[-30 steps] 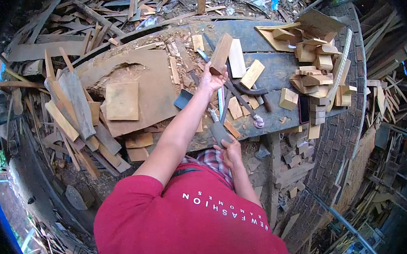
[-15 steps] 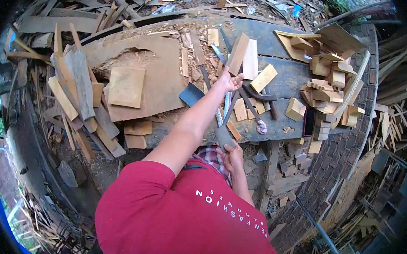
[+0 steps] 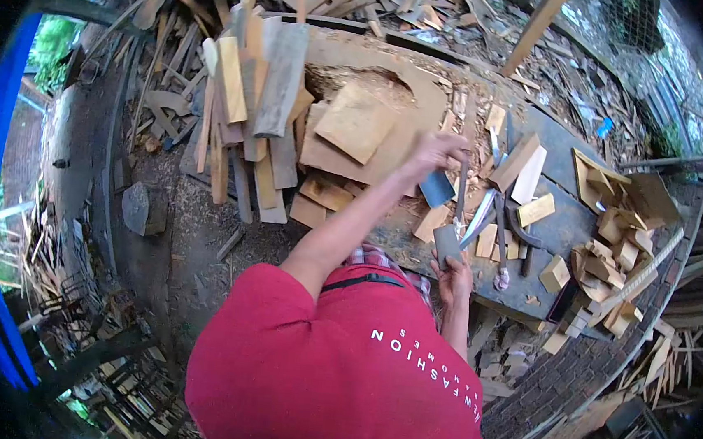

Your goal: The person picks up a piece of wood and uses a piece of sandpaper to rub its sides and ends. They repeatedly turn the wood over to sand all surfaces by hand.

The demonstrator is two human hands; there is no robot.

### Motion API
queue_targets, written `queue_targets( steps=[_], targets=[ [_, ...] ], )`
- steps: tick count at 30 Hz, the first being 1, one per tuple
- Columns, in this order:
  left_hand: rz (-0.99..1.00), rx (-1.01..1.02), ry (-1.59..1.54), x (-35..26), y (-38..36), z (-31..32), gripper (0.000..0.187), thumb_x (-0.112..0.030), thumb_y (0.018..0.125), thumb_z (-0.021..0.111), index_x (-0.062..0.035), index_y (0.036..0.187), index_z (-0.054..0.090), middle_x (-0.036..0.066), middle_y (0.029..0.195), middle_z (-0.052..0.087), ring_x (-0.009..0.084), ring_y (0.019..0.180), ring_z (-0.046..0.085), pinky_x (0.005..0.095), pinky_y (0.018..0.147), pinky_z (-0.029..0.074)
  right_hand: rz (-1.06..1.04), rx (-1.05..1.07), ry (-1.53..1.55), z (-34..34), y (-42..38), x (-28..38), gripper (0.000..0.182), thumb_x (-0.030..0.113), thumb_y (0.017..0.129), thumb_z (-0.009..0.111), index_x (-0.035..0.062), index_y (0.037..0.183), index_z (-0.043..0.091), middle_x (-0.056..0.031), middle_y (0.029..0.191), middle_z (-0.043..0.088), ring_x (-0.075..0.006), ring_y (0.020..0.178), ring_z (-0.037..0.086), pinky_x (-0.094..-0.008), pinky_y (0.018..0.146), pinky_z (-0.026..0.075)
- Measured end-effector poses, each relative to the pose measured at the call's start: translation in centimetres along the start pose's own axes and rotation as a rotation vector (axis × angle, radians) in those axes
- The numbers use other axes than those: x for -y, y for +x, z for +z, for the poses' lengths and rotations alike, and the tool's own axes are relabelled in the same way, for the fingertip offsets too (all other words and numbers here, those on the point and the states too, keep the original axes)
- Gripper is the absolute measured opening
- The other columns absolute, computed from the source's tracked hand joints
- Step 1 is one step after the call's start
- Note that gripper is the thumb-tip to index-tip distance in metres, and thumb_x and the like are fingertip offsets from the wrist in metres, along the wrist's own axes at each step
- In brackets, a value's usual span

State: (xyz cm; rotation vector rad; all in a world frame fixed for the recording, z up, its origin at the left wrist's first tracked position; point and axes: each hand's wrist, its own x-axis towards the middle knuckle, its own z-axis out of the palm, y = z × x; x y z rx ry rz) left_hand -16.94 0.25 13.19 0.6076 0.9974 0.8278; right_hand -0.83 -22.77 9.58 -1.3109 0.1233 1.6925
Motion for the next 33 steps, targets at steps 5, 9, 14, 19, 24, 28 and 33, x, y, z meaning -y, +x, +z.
queue_targets(
  steps=[5, 9, 14, 19, 24, 28, 33],
  targets=[
    [0.41, -0.723, 0.527, -10.1, -7.3, -11.7, 0.023, -0.024, 0.084, 0.06, -0.0024, 0.083, 0.068, 0.003, 0.068, 0.064, 0.0105, 0.053, 0.052, 0.0259, 0.049, 0.042, 0.003, -0.023, -0.114, 4.8, 0.4, -0.4, 0.048, -0.003, 0.082, 0.046, -0.0027, 0.128, 0.032, -0.0209, 0.114, 0.053, -0.0333, 0.095, 0.062, -0.0371, 0.065, 0.056],
    [0.825, -1.182, 0.797, -12.4, -11.3, -21.0, 0.025, -0.027, 0.081, 0.063, -0.0054, 0.092, 0.066, 0.012, 0.085, 0.065, 0.0218, 0.074, 0.061, 0.0342, 0.07, 0.046, 0.039, 0.106, -0.165, 7.7, 1.0, -1.6, 0.047, -0.002, 0.083, 0.045, -0.0038, 0.128, 0.031, -0.0206, 0.114, 0.053, -0.033, 0.095, 0.062, -0.0372, 0.065, 0.056],
    [0.47, -1.488, 1.149, -12.8, -13.0, -27.5, 0.046, -0.032, 0.075, 0.069, -0.0096, 0.113, 0.057, 0.014, 0.107, 0.058, 0.0317, 0.101, 0.053, 0.0418, 0.085, 0.04, 0.056, 0.121, -0.225, 10.4, 1.1, -3.2, 0.045, -0.001, 0.083, 0.045, -0.0038, 0.127, 0.034, -0.0207, 0.113, 0.053, -0.033, 0.093, 0.062, -0.0353, 0.065, 0.056],
    [0.101, -1.288, 1.34, -13.1, -11.5, -30.2, 0.058, -0.033, 0.069, 0.075, -0.0098, 0.118, 0.053, 0.014, 0.112, 0.053, 0.0335, 0.104, 0.049, 0.0457, 0.086, 0.039, 0.061, 0.101, -0.278, 12.5, 0.9, -4.1, 0.045, -0.001, 0.082, 0.046, -0.0035, 0.126, 0.037, -0.0204, 0.112, 0.054, -0.033, 0.092, 0.063, -0.0363, 0.066, 0.056],
    [0.227, -1.392, 1.23, -11.7, -10.3, -32.2, 0.052, -0.03, 0.066, 0.077, -0.0104, 0.111, 0.059, 0.015, 0.101, 0.059, 0.0332, 0.096, 0.056, 0.0415, 0.081, 0.044, 0.026, 0.079, -0.256, 14.0, 0.6, -4.7, 0.043, -0.003, 0.082, 0.044, -0.0039, 0.125, 0.038, -0.0202, 0.111, 0.055, -0.0325, 0.092, 0.063, -0.0366, 0.066, 0.055],
    [0.374, -1.16, 0.679, -11.4, -9.5, -33.6, 0.047, -0.022, 0.068, 0.076, -0.0028, 0.107, 0.06, 0.015, 0.093, 0.064, 0.0256, 0.083, 0.063, 0.0352, 0.071, 0.049, 0.022, 0.059, -0.273, 14.8, 0.7, -4.8, 0.041, -0.003, 0.083, 0.044, -0.0038, 0.124, 0.038, -0.0205, 0.111, 0.055, -0.033, 0.092, 0.063, -0.0368, 0.066, 0.055],
    [0.599, -0.662, -0.179, -13.4, -13.4, -30.9, 0.039, -0.014, 0.076, 0.069, 0.0023, 0.109, 0.056, 0.011, 0.098, 0.063, 0.0185, 0.085, 0.063, 0.0297, 0.069, 0.051, -0.029, 0.106, -0.23, 15.6, 0.5, -4.2, 0.038, 0.001, 0.085, 0.046, -0.0035, 0.122, 0.039, -0.0196, 0.11, 0.055, -0.0327, 0.093, 0.062, -0.0368, 0.067, 0.055]
  ],
)
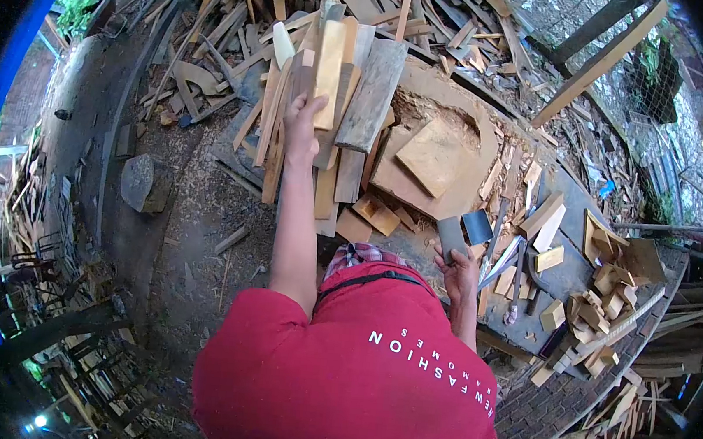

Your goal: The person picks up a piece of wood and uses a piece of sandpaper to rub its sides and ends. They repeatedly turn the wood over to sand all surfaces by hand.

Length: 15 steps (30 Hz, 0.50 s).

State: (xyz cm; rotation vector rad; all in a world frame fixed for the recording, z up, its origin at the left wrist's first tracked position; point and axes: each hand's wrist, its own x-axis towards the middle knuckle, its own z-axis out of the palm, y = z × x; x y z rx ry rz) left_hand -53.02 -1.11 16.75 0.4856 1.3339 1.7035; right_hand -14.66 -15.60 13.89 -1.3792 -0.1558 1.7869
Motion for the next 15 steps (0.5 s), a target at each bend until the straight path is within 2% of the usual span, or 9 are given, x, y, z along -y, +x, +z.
queue_targets(
  steps=[2, 3, 5, 6, 8, 10, 12, 13, 15],
  targets=[
    [-0.166, 0.175, -0.179, -1.9, -3.1, 1.5, 0.043, -0.01, 0.08, 0.062, 0.0032, 0.119, 0.048, 0.013, 0.107, 0.059, 0.0201, 0.087, 0.062, 0.031, 0.07, 0.053, -0.008, 0.028, 0.036, 0.4, -0.3, 0.8, 0.037, 0.002, 0.086, 0.047, -0.0035, 0.122, 0.039, -0.019, 0.11, 0.055, -0.0325, 0.093, 0.062, -0.0366, 0.067, 0.055],
    [-0.17, 0.176, -0.179, -2.9, -4.8, 2.5, 0.043, -0.01, 0.08, 0.062, 0.0032, 0.119, 0.048, 0.013, 0.107, 0.059, 0.0201, 0.087, 0.062, 0.031, 0.07, 0.053, -0.018, 0.051, 0.074, 0.6, -0.5, 1.3, 0.037, 0.003, 0.086, 0.047, -0.0034, 0.122, 0.04, -0.0184, 0.11, 0.055, -0.0323, 0.093, 0.062, -0.0363, 0.068, 0.056],
    [-0.335, 0.345, -0.182, -3.8, -7.9, 4.6, 0.048, -0.012, 0.083, 0.059, 0.0026, 0.124, 0.041, 0.014, 0.112, 0.056, 0.0202, 0.088, 0.061, 0.0308, 0.07, 0.054, -0.055, 0.078, 0.077, 1.1, -1.0, 2.6, 0.035, 0.005, 0.087, 0.047, -0.0035, 0.121, 0.04, -0.0181, 0.11, 0.055, -0.0318, 0.093, 0.062, -0.036, 0.068, 0.055],
    [-0.346, 0.356, -0.181, -3.2, -8.9, 5.1, 0.048, -0.012, 0.083, 0.059, 0.0026, 0.124, 0.041, 0.014, 0.112, 0.056, 0.0202, 0.088, 0.061, 0.0308, 0.07, 0.054, -0.093, 0.114, 0.08, 1.6, -1.2, 3.4, 0.034, 0.006, 0.088, 0.048, -0.0036, 0.12, 0.041, -0.0178, 0.111, 0.055, -0.0314, 0.093, 0.062, -0.0356, 0.069, 0.055],
    [-0.535, 0.477, -0.288, -2.0, -11.2, 5.9, 0.044, -0.012, 0.082, 0.062, 0.0017, 0.12, 0.043, 0.012, 0.101, 0.057, 0.0212, 0.084, 0.064, 0.0296, 0.059, 0.056, -0.194, 0.125, 0.016, 2.8, -2.1, 5.0, 0.032, 0.009, 0.089, 0.048, -0.004, 0.118, 0.042, -0.0174, 0.11, 0.056, -0.0293, 0.092, 0.063, -0.0349, 0.07, 0.055],
    [-0.614, 0.502, -0.283, -1.3, -13.5, 6.9, 0.044, -0.018, 0.084, 0.061, 0.0014, 0.12, 0.043, 0.012, 0.099, 0.058, 0.0213, 0.082, 0.064, 0.0288, 0.058, 0.056, -0.282, 0.081, -0.006, 3.3, -2.4, 6.0, 0.034, 0.007, 0.088, 0.052, -0.0053, 0.119, 0.043, -0.0146, 0.099, 0.06, -0.0267, 0.083, 0.065, -0.0331, 0.069, 0.055],
    [-0.688, 0.466, -0.223, 0.3, -15.1, 7.1, 0.045, -0.024, 0.086, 0.061, 0.0009, 0.119, 0.045, 0.011, 0.096, 0.059, 0.0214, 0.078, 0.065, 0.0277, 0.057, 0.055, -0.407, 0.042, -0.093, 4.5, -3.3, 7.1, 0.034, 0.006, 0.087, 0.056, -0.0055, 0.118, 0.047, -0.0128, 0.095, 0.062, -0.0213, 0.078, 0.065, -0.0295, 0.069, 0.053],
    [-0.763, 0.441, -0.222, 1.1, -15.6, 7.0, 0.042, -0.028, 0.088, 0.058, -0.0014, 0.118, 0.048, 0.01, 0.094, 0.061, 0.0205, 0.075, 0.065, 0.0279, 0.055, 0.054, -0.408, 0.024, -0.088, 4.7, -3.4, 7.2, 0.034, 0.006, 0.087, 0.056, -0.0055, 0.118, 0.047, -0.0128, 0.095, 0.062, -0.0213, 0.078, 0.065, -0.0295, 0.069, 0.053],
    [-0.841, 0.427, -0.203, 2.3, -16.3, 6.7, 0.041, -0.029, 0.089, 0.057, -0.0015, 0.118, 0.048, 0.011, 0.096, 0.062, 0.02, 0.078, 0.065, 0.0279, 0.056, 0.054, -0.675, -0.042, -0.398, 5.0, -3.5, 7.1, 0.027, 0.006, 0.086, 0.057, -0.0026, 0.112, 0.056, -0.0088, 0.092, 0.064, -0.0148, 0.078, 0.063, -0.0262, 0.069, 0.051]
  ],
)
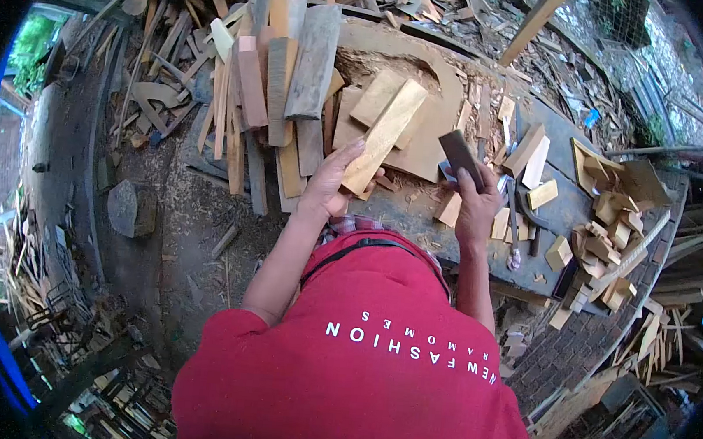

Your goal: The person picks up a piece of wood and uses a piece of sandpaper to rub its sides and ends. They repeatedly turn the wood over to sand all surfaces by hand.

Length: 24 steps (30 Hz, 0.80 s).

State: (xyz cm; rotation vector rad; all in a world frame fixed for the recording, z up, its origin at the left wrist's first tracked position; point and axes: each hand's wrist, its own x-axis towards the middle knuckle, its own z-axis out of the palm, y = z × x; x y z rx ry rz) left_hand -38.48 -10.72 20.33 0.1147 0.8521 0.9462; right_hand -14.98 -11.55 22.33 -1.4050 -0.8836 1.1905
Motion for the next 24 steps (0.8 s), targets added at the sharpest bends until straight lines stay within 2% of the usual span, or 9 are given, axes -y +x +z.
queue_targets(
  steps=[1, 3, 4, 8, 10, 15, 19, 21, 24],
  targets=[
    [-0.056, -0.029, -0.009, 0.5, 0.2, -0.4, 0.041, -0.031, 0.09, 0.055, -0.0016, 0.118, 0.049, 0.012, 0.098, 0.062, 0.0196, 0.08, 0.065, 0.028, 0.058, 0.054, 0.0, -0.007, 0.001, 0.3, -0.1, -0.4, 0.027, 0.006, 0.086, 0.057, -0.0026, 0.112, 0.056, -0.0088, 0.092, 0.064, -0.0148, 0.078, 0.063, -0.0262, 0.069, 0.051],
    [-0.034, -0.036, -0.02, 1.7, 0.8, -1.4, 0.04, -0.031, 0.09, 0.055, -0.0021, 0.116, 0.051, 0.011, 0.097, 0.063, 0.0195, 0.079, 0.065, 0.0283, 0.059, 0.054, -0.299, 0.006, -0.306, 1.1, -0.4, -1.5, 0.021, 0.004, 0.086, 0.058, 0.0012, 0.106, 0.062, -0.006, 0.093, 0.065, -0.0101, 0.08, 0.06, -0.0248, 0.068, 0.048],
    [-0.047, -0.026, -0.051, 1.9, 0.9, -1.7, 0.039, -0.031, 0.089, 0.056, -0.0031, 0.116, 0.052, 0.01, 0.098, 0.063, 0.0192, 0.081, 0.064, 0.0296, 0.061, 0.054, -0.407, 0.064, -0.423, 1.5, -0.8, -1.3, 0.026, -0.002, 0.084, 0.056, 0.002, 0.11, 0.06, -0.0096, 0.102, 0.064, -0.0191, 0.091, 0.062, -0.0311, 0.077, 0.05],
    [-0.078, -0.126, -0.156, 2.5, 0.8, -1.1, 0.034, -0.033, 0.09, 0.055, -0.0086, 0.114, 0.055, 0.006, 0.098, 0.063, 0.0179, 0.084, 0.063, 0.0317, 0.064, 0.053, -0.713, 0.257, -0.619, 3.5, -1.9, -2.7, 0.033, -0.005, 0.079, 0.057, 0.0053, 0.11, 0.061, -0.0135, 0.104, 0.063, -0.0255, 0.095, 0.061, -0.0339, 0.08, 0.05],
    [-0.145, -0.101, -0.203, 2.7, 0.9, -2.2, 0.033, -0.034, 0.09, 0.053, -0.0105, 0.112, 0.056, 0.004, 0.097, 0.063, 0.0171, 0.082, 0.062, 0.0308, 0.063, 0.052, -0.938, 0.41, -0.776, 4.3, -2.6, -3.2, 0.04, 0.003, 0.071, 0.06, 0.009, 0.11, 0.061, -0.0122, 0.11, 0.061, -0.0297, 0.094, 0.06, -0.0361, 0.078, 0.051],
    [-0.2, -0.112, -0.178, 3.3, 0.9, -2.9, 0.032, -0.039, 0.091, 0.049, -0.0135, 0.108, 0.057, 0.002, 0.09, 0.062, 0.0152, 0.075, 0.06, 0.0273, 0.055, 0.048, -0.91, 0.567, -0.914, 3.8, -2.7, -4.2, 0.052, 0.004, 0.068, 0.059, 0.0111, 0.119, 0.055, -0.0122, 0.125, 0.052, -0.0279, 0.102, 0.057, -0.0368, 0.08, 0.05],
    [-0.213, -0.043, -0.089, 3.5, 1.2, -3.4, 0.037, -0.042, 0.09, 0.047, -0.0128, 0.112, 0.054, 0.003, 0.086, 0.061, 0.017, 0.07, 0.059, 0.0265, 0.049, 0.045, -0.902, 0.519, -0.95, 4.3, 0.8, -5.8, 0.055, 0.0, 0.068, 0.057, 0.0112, 0.122, 0.053, -0.0132, 0.124, 0.053, -0.0287, 0.099, 0.058, -0.0358, 0.077, 0.051],
    [-0.254, -0.025, -0.134, 3.6, 1.2, -3.4, 0.041, -0.043, 0.09, 0.045, -0.0114, 0.115, 0.053, 0.005, 0.086, 0.06, 0.0174, 0.068, 0.056, 0.0249, 0.05, 0.044, -0.725, 0.475, -1.066, 4.8, 3.0, -6.3, 0.056, -0.002, 0.069, 0.055, 0.012, 0.123, 0.051, -0.0145, 0.126, 0.052, -0.0296, 0.096, 0.059, -0.036, 0.074, 0.052],
    [-0.27, 0.0, -0.215, 3.1, 0.9, -2.3, 0.044, -0.043, 0.09, 0.045, -0.0091, 0.117, 0.052, 0.008, 0.09, 0.059, 0.0172, 0.071, 0.055, 0.0238, 0.049, 0.042, -0.646, 0.407, -1.046, 5.4, 6.4, -6.8, 0.056, -0.007, 0.069, 0.05, 0.0117, 0.122, 0.053, -0.0158, 0.126, 0.051, -0.0341, 0.093, 0.059, -0.0402, 0.078, 0.05]
  ],
)
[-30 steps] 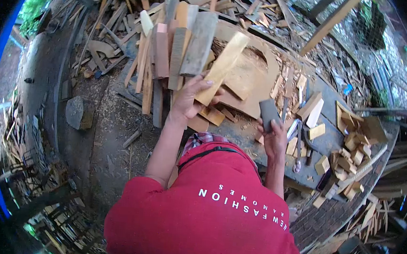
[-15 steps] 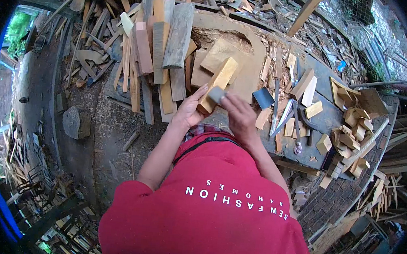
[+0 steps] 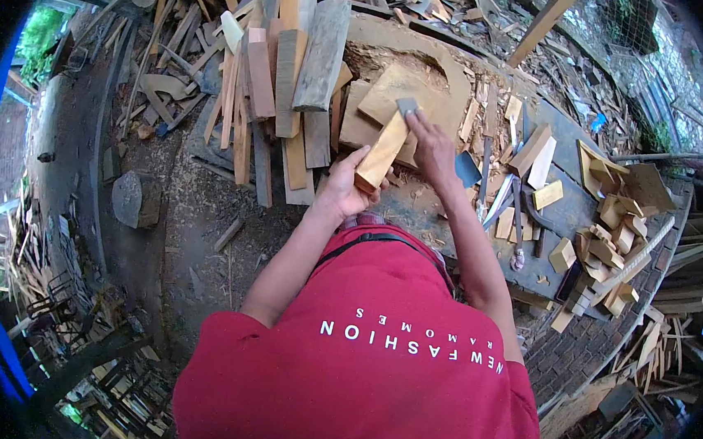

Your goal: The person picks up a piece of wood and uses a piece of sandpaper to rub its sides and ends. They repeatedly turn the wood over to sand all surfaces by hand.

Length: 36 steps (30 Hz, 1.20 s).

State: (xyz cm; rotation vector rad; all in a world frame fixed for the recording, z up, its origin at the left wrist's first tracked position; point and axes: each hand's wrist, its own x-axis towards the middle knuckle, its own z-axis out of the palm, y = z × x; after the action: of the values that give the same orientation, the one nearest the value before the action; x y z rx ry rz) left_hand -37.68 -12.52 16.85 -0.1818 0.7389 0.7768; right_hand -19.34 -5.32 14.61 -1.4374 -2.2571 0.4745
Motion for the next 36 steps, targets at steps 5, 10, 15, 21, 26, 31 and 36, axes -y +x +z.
queue_targets(
  steps=[5, 10, 15, 21, 26, 31, 36],
  targets=[
    [0.022, 0.029, -0.109, -0.3, -0.7, 1.8, 0.046, -0.043, 0.089, 0.046, -0.0061, 0.116, 0.052, 0.008, 0.093, 0.058, 0.0178, 0.075, 0.055, 0.0235, 0.051, 0.043, 0.029, -0.002, -0.012, -0.7, -0.2, 1.0, 0.05, -0.007, 0.071, 0.049, 0.0083, 0.118, 0.054, -0.0209, 0.128, 0.048, -0.0352, 0.097, 0.058, -0.0429, 0.08, 0.048],
    [0.147, -0.259, -0.117, -0.1, -1.4, 4.7, 0.038, -0.041, 0.089, 0.047, -0.0103, 0.111, 0.054, 0.003, 0.085, 0.057, 0.0154, 0.069, 0.052, 0.0224, 0.048, 0.04, -0.105, 0.062, 0.292, -5.2, -4.7, 8.1, 0.054, -0.009, 0.068, 0.052, 0.0064, 0.12, 0.053, -0.0181, 0.126, 0.051, -0.0349, 0.101, 0.057, -0.0383, 0.08, 0.049],
    [0.108, -0.026, -0.013, 0.3, -0.1, 0.8, 0.037, -0.044, 0.089, 0.044, -0.013, 0.107, 0.054, 0.004, 0.08, 0.055, 0.0138, 0.055, 0.047, 0.0209, 0.044, 0.031, -0.198, 0.037, 0.196, -2.5, -3.0, 4.0, 0.062, -0.007, 0.069, 0.051, 0.0103, 0.128, 0.048, -0.0132, 0.131, 0.049, -0.0302, 0.093, 0.06, -0.0362, 0.079, 0.049],
    [0.081, -0.053, -0.06, 0.1, -0.7, 2.3, 0.041, -0.044, 0.09, 0.042, -0.0105, 0.109, 0.053, 0.008, 0.077, 0.053, 0.0138, 0.053, 0.041, 0.0225, 0.044, 0.028, -0.06, 0.041, 0.077, -0.1, 1.7, -1.1, 0.063, -0.01, 0.07, 0.043, 0.0122, 0.129, 0.048, -0.014, 0.129, 0.05, -0.0322, 0.098, 0.058, -0.0382, 0.08, 0.049],
    [0.101, -0.038, -0.057, 0.3, 0.1, 1.0, 0.036, -0.044, 0.089, 0.043, -0.0135, 0.105, 0.055, 0.006, 0.077, 0.054, 0.0146, 0.055, 0.046, 0.0243, 0.044, 0.03, -0.139, 0.147, 0.291, -2.7, -1.4, 3.8, 0.065, -0.01, 0.071, 0.046, 0.0131, 0.132, 0.045, -0.0149, 0.132, 0.046, -0.0337, 0.101, 0.057, -0.0405, 0.084, 0.047],
    [0.121, -0.23, -0.125, 0.4, -0.1, 2.4, 0.031, -0.043, 0.089, 0.043, -0.0175, 0.1, 0.056, 0.001, 0.081, 0.058, 0.0124, 0.063, 0.053, 0.0246, 0.045, 0.033, -0.292, 0.21, 0.256, -5.5, -4.1, 7.3, 0.071, -0.002, 0.065, 0.057, 0.0124, 0.133, 0.044, -0.0088, 0.136, 0.044, -0.0244, 0.071, 0.053, -0.0347, 0.072, 0.05],
    [0.072, -0.026, -0.046, 0.1, -0.5, 1.9, 0.041, -0.046, 0.089, 0.044, -0.01, 0.105, 0.054, 0.008, 0.078, 0.054, 0.0136, 0.053, 0.043, 0.0228, 0.045, 0.03, -0.124, 0.147, 0.157, -1.7, -0.2, 1.3, 0.067, -0.004, 0.069, 0.053, 0.0162, 0.133, 0.044, -0.0108, 0.135, 0.045, -0.0316, 0.087, 0.06, -0.0366, 0.077, 0.05]
  ],
)
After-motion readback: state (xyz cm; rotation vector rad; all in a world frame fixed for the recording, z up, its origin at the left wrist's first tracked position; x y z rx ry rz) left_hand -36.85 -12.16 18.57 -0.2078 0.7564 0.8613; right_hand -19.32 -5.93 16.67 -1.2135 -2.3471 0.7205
